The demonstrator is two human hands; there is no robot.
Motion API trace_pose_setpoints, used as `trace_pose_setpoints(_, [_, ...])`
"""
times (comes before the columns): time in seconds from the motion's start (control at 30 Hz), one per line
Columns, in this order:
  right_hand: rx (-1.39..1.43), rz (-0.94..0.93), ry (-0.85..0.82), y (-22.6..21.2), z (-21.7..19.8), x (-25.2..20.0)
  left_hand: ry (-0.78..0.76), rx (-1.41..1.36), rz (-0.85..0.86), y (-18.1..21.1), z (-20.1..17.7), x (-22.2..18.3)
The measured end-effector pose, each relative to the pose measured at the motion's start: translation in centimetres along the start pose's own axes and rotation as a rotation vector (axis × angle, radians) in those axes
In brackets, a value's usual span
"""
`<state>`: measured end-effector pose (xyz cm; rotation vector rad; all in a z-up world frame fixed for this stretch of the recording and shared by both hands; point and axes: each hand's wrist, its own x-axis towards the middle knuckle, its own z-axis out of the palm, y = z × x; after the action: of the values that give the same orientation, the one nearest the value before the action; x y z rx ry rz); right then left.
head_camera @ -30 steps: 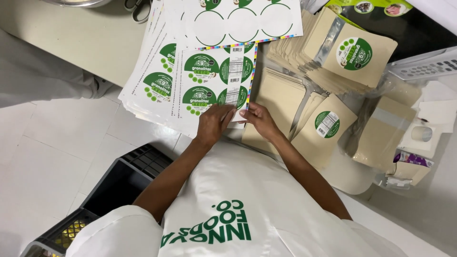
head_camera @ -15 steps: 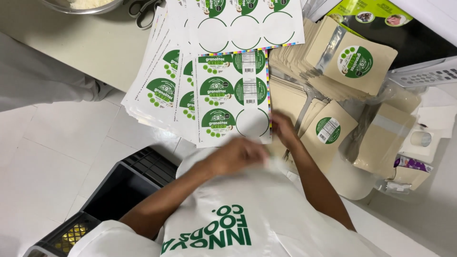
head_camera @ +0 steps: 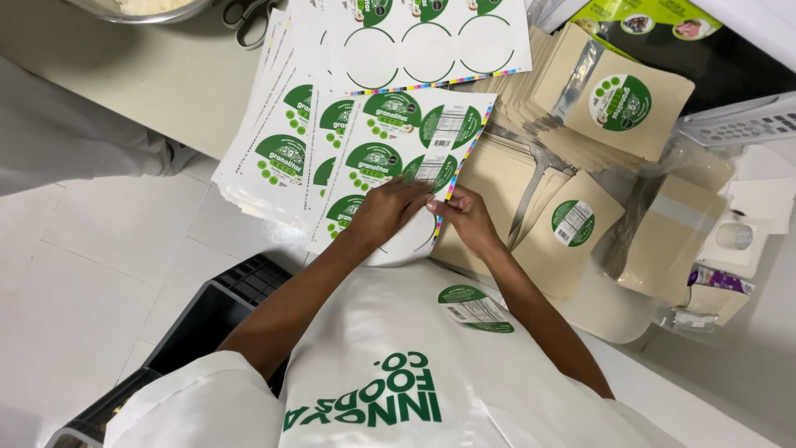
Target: Manually applying circular product labels to the front of paper pouches at a packaging station.
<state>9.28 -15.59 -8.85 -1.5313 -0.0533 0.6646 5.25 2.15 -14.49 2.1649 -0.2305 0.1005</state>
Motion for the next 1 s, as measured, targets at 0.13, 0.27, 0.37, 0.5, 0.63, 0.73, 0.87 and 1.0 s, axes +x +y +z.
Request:
trace_pose_setpoints(0.13, [-0.024,-0.027,-0.006,0.6,-0.5,0.1,0.205,0.065,0.035,1.6,-0.5,0.0])
trace_pose_setpoints(0.27, [0.002,0.015,0.008,1.7,-1.9,0.0,0.396,-0.276,-0.276,1.6,-3.3,0.8])
trace_pose_setpoints(0.37, [0.041,0.069,0.050,3.4,-3.8,0.1,0.574,-0.522,-0.345,2.2,-8.2,1.0])
trace_pose_setpoints(0.5, [0.312,0.239,0.192,5.8,-7.2,2.6,0.375,-0.254,-0.358,6.9,-14.0,-2.9])
trace_pose_setpoints(0.63, [0.308,0.217,0.226,5.0,-8.2,8.3,-0.449,-0.472,-0.437,8.7,-15.3,-7.0])
trace_pose_setpoints(0.73, [-0.152,0.169,0.256,-2.8,-2.9,6.6,-0.819,-0.676,-0.470,8.4,-16.0,-5.7])
trace_pose_setpoints(0.87, [-0.107,0.097,0.186,-5.0,-1.2,5.1,-0.277,-0.257,-0.297,9.4,-15.8,0.3])
trace_pose_setpoints(1.0, [-0.111,-0.022,0.093,-6.4,-0.8,4.1,0.079,0.055,0.186,5.6,-10.5,6.5])
